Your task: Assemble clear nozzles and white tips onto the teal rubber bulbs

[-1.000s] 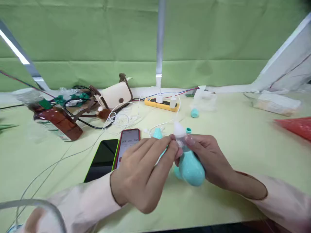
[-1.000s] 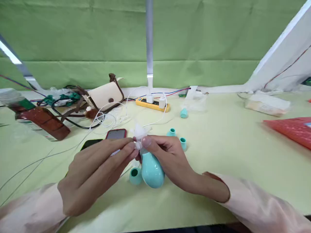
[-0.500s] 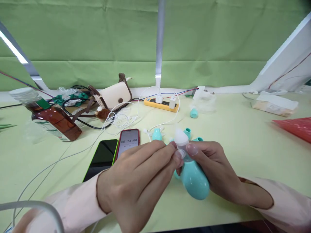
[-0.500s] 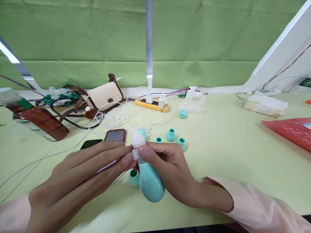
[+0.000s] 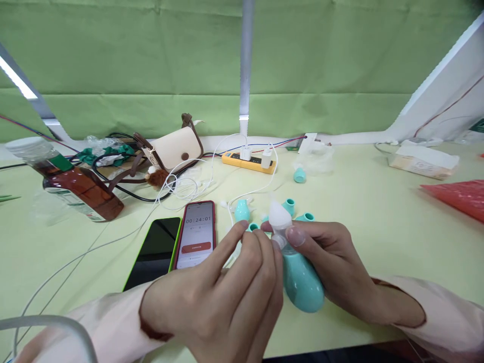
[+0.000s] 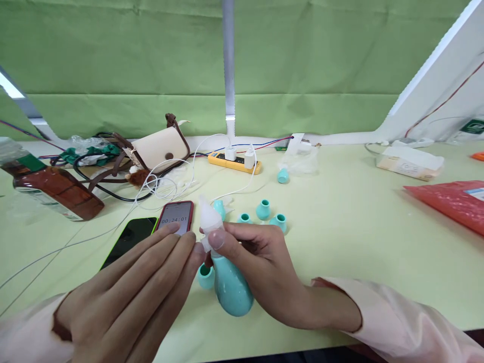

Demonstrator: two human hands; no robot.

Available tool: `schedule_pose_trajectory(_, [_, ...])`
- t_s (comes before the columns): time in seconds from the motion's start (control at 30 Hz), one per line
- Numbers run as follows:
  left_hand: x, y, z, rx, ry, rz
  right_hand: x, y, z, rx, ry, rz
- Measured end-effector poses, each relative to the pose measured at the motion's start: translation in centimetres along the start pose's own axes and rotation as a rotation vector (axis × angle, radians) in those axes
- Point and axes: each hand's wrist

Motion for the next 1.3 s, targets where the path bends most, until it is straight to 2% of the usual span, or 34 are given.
schedule_pose_trajectory(0.1, [0.0,-0.1,0.0,-0.034,0.058,-0.02,-0.1,0.0,0.0,0.003,0.023,-0.007])
schedule_pose_trajectory(0.27, [0.5,0.0,0.2,-0.275,0.368,-0.027,-0.3,-0.4,0.0,0.006,-0.023,0.1])
schedule_pose_trajectory(0.37, [1.0,0.0,0.3,-0.357,0.523,0.007,-0.4,-0.6,0.1,0.016,-0.067,0.122])
schedule_pose_trajectory(0.5, [0.9,-0.4,0.3,-0.445,0.569,-0.03,-0.4,-0.7,0.4,0.025,-0.153,0.185])
schedule_pose_trajectory(0.77, [0.3,-1.1,0.8,-0.615,0.828,0.049,-0.4,-0.8,0.6,0.217,-0.318,0.239])
schedule_pose_trajectory(0.87, [0.7,-1.1,0.7,-0.672,0.867,0.0,-0.4,-0.9,0.5,0.247,-0.323,0.235])
schedule_pose_trajectory(1.0, [1.2,-0.8,0.3,-0.683,0.874,-0.084,-0.3,-0.9,0.2,0.216,-0.299,0.187])
schedule_pose_trajectory(1.13, [1.4,-0.4,0.1,-0.739,0.859,-0.053,-0.3,-0.9,0.0,0.203,-0.236,0.153])
schedule_pose_trajectory(1.3, [1.5,-0.4,0.3,-0.73,0.826,-0.018,-0.3,-0.9,0.3,0.156,-0.237,0.159])
Point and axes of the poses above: each hand's wrist, its own y-axis away from the middle knuckle, its own x-axis out of the palm, z = x × y, and after that the axes turned 3 degrees about -y, right-handed
